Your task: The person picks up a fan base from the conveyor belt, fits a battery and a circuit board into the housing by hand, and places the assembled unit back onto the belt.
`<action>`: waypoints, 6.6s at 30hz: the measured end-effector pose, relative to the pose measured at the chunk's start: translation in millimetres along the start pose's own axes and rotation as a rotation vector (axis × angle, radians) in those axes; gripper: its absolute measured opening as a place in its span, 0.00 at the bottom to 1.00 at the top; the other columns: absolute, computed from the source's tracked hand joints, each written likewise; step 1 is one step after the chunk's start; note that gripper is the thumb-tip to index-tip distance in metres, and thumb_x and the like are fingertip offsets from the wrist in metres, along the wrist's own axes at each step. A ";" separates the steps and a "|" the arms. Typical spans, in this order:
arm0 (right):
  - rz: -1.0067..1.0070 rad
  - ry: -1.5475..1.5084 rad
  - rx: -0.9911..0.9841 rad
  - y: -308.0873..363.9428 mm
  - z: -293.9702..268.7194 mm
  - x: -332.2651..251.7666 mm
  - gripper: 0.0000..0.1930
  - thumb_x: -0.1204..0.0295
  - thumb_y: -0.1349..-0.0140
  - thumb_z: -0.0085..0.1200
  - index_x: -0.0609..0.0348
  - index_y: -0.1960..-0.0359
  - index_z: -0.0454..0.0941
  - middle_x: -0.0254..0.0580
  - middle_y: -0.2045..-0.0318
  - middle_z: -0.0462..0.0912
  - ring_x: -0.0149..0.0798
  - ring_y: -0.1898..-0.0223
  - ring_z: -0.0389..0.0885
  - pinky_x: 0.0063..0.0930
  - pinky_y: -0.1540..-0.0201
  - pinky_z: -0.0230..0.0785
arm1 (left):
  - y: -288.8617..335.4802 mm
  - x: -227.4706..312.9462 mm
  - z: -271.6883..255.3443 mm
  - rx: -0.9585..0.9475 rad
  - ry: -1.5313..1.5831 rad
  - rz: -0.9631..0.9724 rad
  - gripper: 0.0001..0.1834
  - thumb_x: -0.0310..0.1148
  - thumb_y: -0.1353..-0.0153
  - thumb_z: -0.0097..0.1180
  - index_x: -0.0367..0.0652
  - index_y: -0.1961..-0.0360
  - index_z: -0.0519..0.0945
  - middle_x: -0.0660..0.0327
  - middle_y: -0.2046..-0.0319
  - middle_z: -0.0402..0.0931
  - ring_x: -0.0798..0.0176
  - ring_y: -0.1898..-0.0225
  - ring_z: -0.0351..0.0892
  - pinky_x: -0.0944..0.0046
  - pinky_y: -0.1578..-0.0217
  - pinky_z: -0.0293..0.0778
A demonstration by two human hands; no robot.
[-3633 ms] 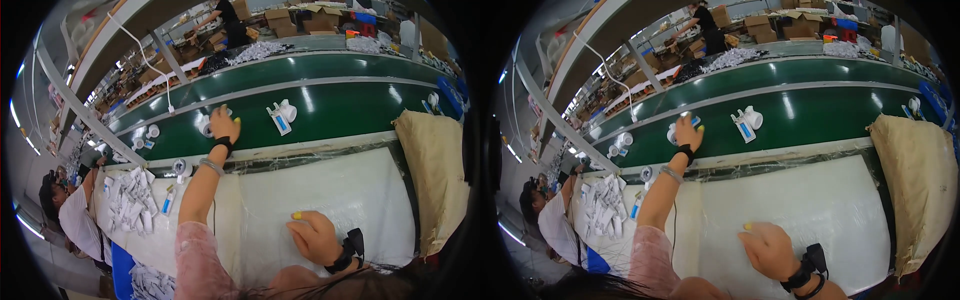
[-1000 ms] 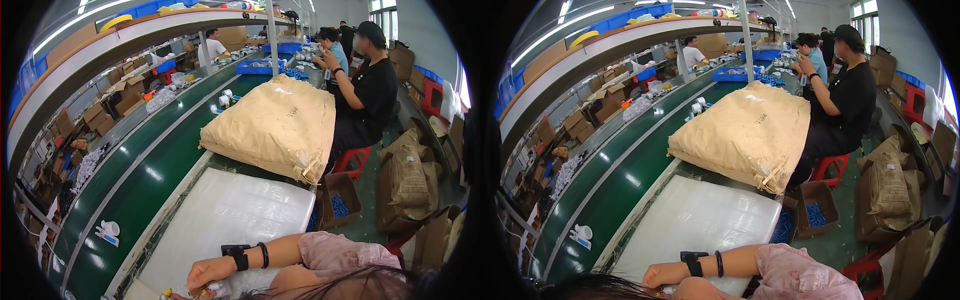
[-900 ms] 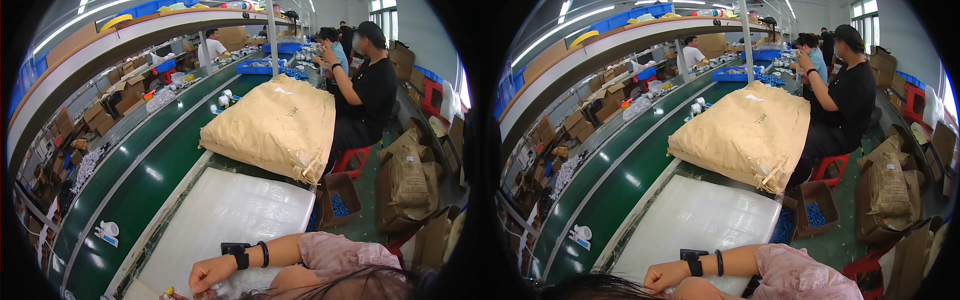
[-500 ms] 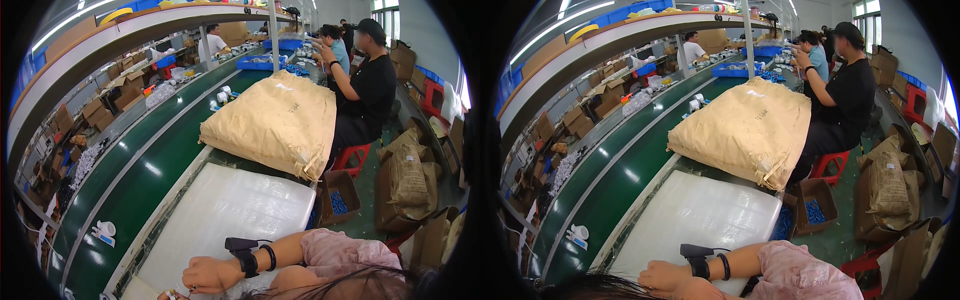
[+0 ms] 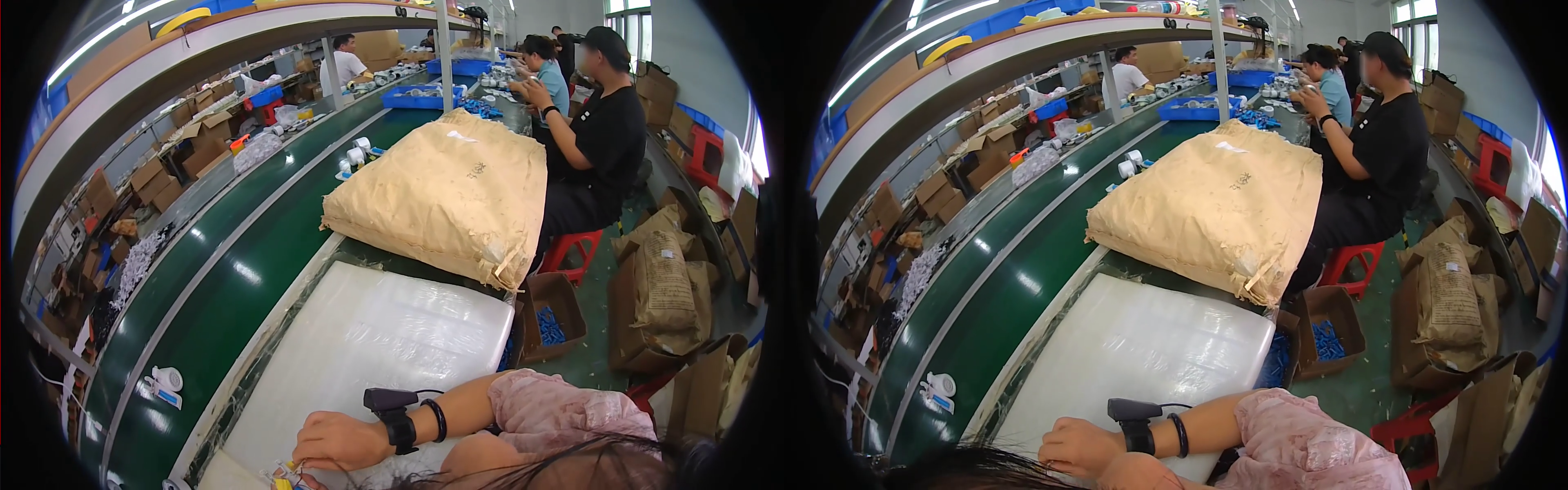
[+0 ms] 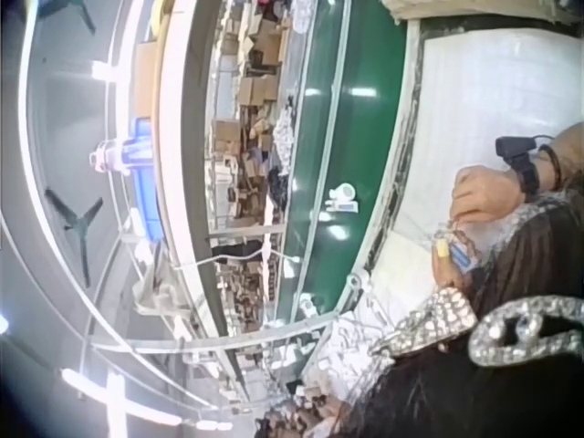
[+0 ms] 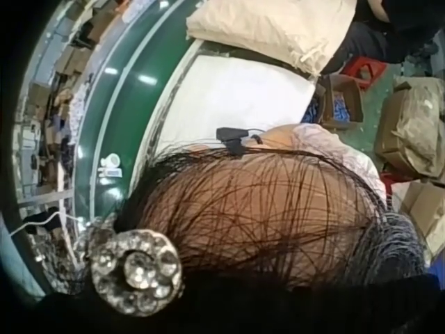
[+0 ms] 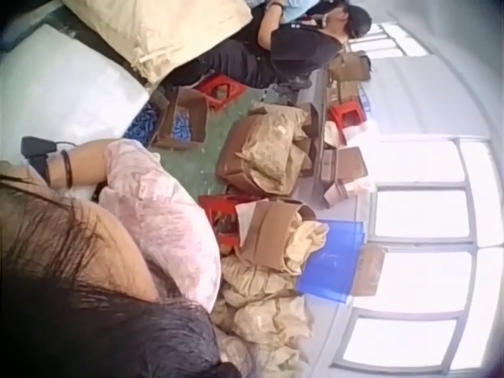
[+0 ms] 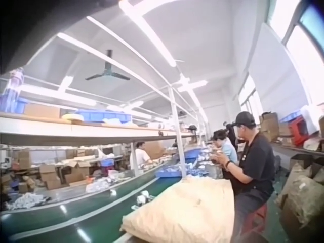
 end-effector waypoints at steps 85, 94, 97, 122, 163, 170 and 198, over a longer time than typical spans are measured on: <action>-0.037 0.017 -0.081 -5.0 4.1 -11.2 0.13 0.81 0.58 0.63 0.55 0.67 0.81 0.40 0.65 0.78 0.44 0.63 0.78 0.33 0.60 0.72 | 9.2 6.6 22.7 -0.200 -0.499 0.523 0.23 0.22 0.33 0.39 0.36 0.37 0.57 0.59 0.60 0.70 0.69 0.61 0.71 0.66 0.56 0.73; 0.030 0.017 -0.095 -3.6 5.4 -7.3 0.13 0.82 0.56 0.65 0.59 0.68 0.79 0.44 0.66 0.77 0.48 0.62 0.78 0.38 0.56 0.73 | 9.8 7.9 24.1 -0.213 -0.332 0.457 0.23 0.23 0.34 0.35 0.35 0.37 0.59 0.61 0.63 0.70 0.73 0.71 0.68 0.73 0.71 0.70; 0.034 0.005 -0.104 -3.4 6.3 -6.9 0.12 0.82 0.56 0.65 0.60 0.68 0.79 0.44 0.66 0.77 0.48 0.61 0.78 0.38 0.56 0.72 | 10.7 7.6 23.6 -0.186 -0.349 0.471 0.24 0.23 0.34 0.34 0.35 0.36 0.58 0.61 0.64 0.69 0.74 0.72 0.67 0.74 0.73 0.69; 0.015 -0.025 -0.072 -2.8 6.1 -8.0 0.14 0.82 0.58 0.65 0.58 0.67 0.80 0.44 0.67 0.77 0.46 0.66 0.78 0.35 0.64 0.72 | 12.9 7.6 22.3 -0.078 -0.460 0.447 0.25 0.29 0.33 0.49 0.34 0.37 0.62 0.53 0.51 0.71 0.61 0.52 0.73 0.64 0.49 0.69; 0.076 0.016 -0.098 -10.9 -3.7 -6.3 0.13 0.82 0.52 0.60 0.61 0.62 0.79 0.49 0.60 0.78 0.47 0.61 0.78 0.33 0.59 0.72 | -11.9 31.4 8.0 -0.007 -0.142 0.341 0.16 0.41 0.27 0.39 0.39 0.51 0.71 0.59 0.69 0.75 0.68 0.76 0.76 0.68 0.78 0.76; 0.095 -0.012 -0.121 -10.8 0.7 -4.6 0.11 0.84 0.48 0.57 0.63 0.62 0.78 0.50 0.60 0.77 0.48 0.58 0.79 0.33 0.56 0.73 | -124.7 101.3 -58.4 0.133 -0.154 0.399 0.22 0.46 0.29 0.38 0.36 0.58 0.75 0.56 0.73 0.79 0.61 0.72 0.81 0.59 0.69 0.82; 0.158 -0.119 -0.384 4.2 35.5 -2.5 0.07 0.82 0.46 0.56 0.63 0.65 0.79 0.45 0.71 0.80 0.43 0.71 0.80 0.29 0.68 0.72 | 27.6 122.8 -312.7 1.080 -1.357 0.208 0.22 0.32 0.50 0.57 0.33 0.53 0.74 0.41 0.57 0.78 0.43 0.52 0.78 0.51 0.55 0.75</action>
Point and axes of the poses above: each hand's wrist, its own y-axis away from the middle knuckle, its own z-axis out of the palm, x = y × z, the point moved 9 cm from there along -y, towards the middle knuckle
